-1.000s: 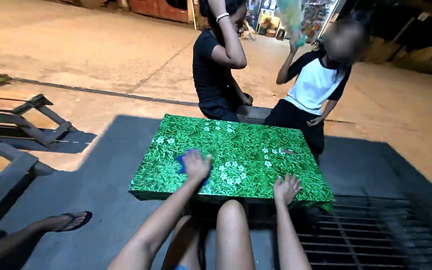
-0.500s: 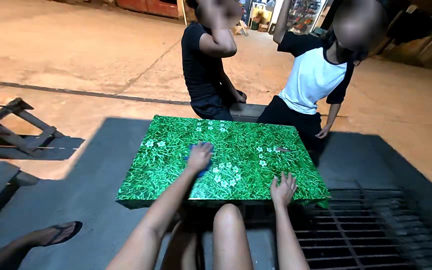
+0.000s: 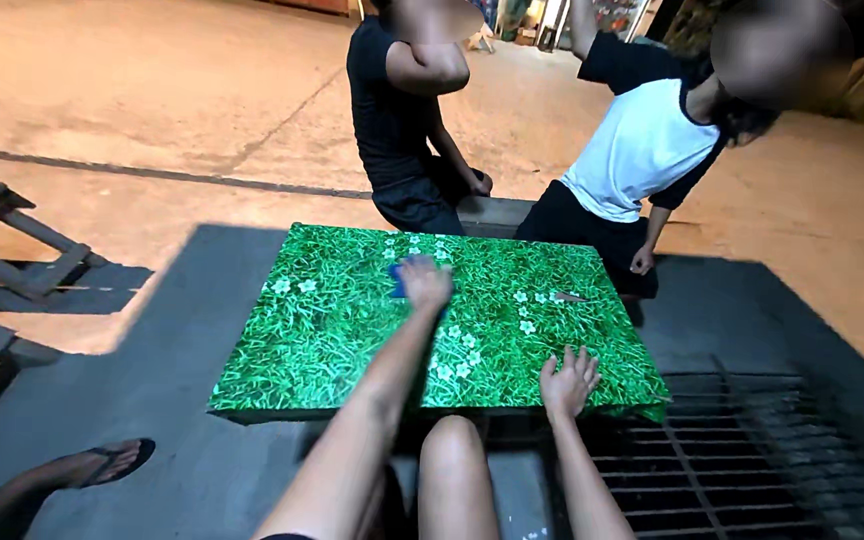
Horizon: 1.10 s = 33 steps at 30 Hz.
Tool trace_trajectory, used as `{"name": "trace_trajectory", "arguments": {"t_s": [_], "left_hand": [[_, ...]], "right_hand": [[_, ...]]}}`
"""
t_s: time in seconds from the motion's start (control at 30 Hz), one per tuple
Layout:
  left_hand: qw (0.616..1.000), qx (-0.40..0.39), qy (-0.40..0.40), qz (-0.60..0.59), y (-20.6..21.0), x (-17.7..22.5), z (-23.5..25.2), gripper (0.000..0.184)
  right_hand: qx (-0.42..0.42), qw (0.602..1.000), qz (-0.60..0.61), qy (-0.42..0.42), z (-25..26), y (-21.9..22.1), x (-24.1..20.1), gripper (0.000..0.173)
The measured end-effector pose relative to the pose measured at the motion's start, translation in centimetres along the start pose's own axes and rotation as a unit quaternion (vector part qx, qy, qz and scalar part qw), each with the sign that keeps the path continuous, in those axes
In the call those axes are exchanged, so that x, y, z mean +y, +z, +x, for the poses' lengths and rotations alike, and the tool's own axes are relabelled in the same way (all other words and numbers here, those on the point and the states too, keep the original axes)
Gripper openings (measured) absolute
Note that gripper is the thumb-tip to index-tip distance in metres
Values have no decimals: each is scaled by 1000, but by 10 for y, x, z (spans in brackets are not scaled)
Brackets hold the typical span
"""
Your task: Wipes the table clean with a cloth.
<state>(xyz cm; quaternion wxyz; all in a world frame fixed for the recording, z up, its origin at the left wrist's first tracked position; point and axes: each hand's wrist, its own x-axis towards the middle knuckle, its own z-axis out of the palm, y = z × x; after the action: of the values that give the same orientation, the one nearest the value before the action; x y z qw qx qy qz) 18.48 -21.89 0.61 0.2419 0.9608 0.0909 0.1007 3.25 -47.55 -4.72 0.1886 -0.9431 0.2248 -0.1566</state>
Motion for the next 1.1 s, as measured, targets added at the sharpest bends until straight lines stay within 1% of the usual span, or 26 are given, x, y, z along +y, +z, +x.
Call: {"name": "trace_trajectory", "arguments": {"t_s": [0.07, 0.1, 0.13, 0.17, 0.2, 0.27, 0.3, 0.33, 0.37, 0.43, 0.5, 0.57, 0.67, 0.73, 0.77, 0.83, 0.9, 0.97, 1.03, 1.1], "left_hand": [[990, -75, 117, -18, 39, 59, -34, 81], [975, -117, 190, -8, 58, 85, -52, 83], [951, -155, 267, 11, 74, 109, -68, 83], [923, -195, 331, 27, 88, 128, -77, 77], [897, -227, 377, 36, 96, 141, -79, 69], [870, -244, 428, 23, 103, 145, -67, 52], [867, -232, 441, 7, 104, 137, -57, 46], [872, -215, 439, 1, 103, 124, -42, 44], [886, -190, 423, -2, 97, 107, -24, 43], [922, -126, 366, -6, 76, 61, 17, 41], [960, -70, 273, -4, 46, 1, 58, 41], [985, -26, 173, 6, 4, -68, 86, 42], [998, 14, 56, 33, -57, -157, 94, 46], [998, 48, 8, 44, -81, -190, 87, 48], [997, 61, -13, 44, -85, -196, 83, 49], [993, 93, -62, 42, -81, -191, 77, 50], [984, 116, -127, 48, -68, -175, 73, 54], [976, 122, -171, 54, -56, -148, 68, 57], [978, 104, -170, 59, -45, -112, 58, 57], [986, 75, -127, 73, -27, -72, 43, 56]], "right_hand": [[-7, 1000, 1, -2, -1, -1, 1, 51], [-5, 1000, 6, -7, -2, -1, 3, 50], [1, 1000, 13, -13, -3, -2, 4, 50], [9, 1000, 20, -18, -5, -1, 5, 50], [15, 999, 26, -19, -4, -1, 5, 49], [19, 999, 30, -23, -2, -2, 7, 48], [16, 999, 27, -21, -3, -2, 8, 49], [13, 999, 28, -19, -3, -1, 8, 49], [13, 999, 29, -18, -2, -1, 8, 49], [20, 999, 29, -22, -2, 3, 11, 49], [22, 999, 27, -26, 0, 4, 13, 49], [22, 999, 25, -26, 0, 3, 12, 49], [29, 999, 29, -18, -1, 2, 9, 47], [25, 999, 29, -11, -2, 1, 6, 47], [19, 999, 26, -5, -2, 0, 5, 48], [5, 1000, 13, 9, -2, -1, 1, 48], [-4, 1000, 2, 21, -3, -1, -2, 49], [-10, 1000, -5, 27, -1, -2, -3, 49], [-16, 999, -8, 31, -1, -2, -5, 50], [-24, 999, -15, 34, -2, -3, -6, 50]]}}
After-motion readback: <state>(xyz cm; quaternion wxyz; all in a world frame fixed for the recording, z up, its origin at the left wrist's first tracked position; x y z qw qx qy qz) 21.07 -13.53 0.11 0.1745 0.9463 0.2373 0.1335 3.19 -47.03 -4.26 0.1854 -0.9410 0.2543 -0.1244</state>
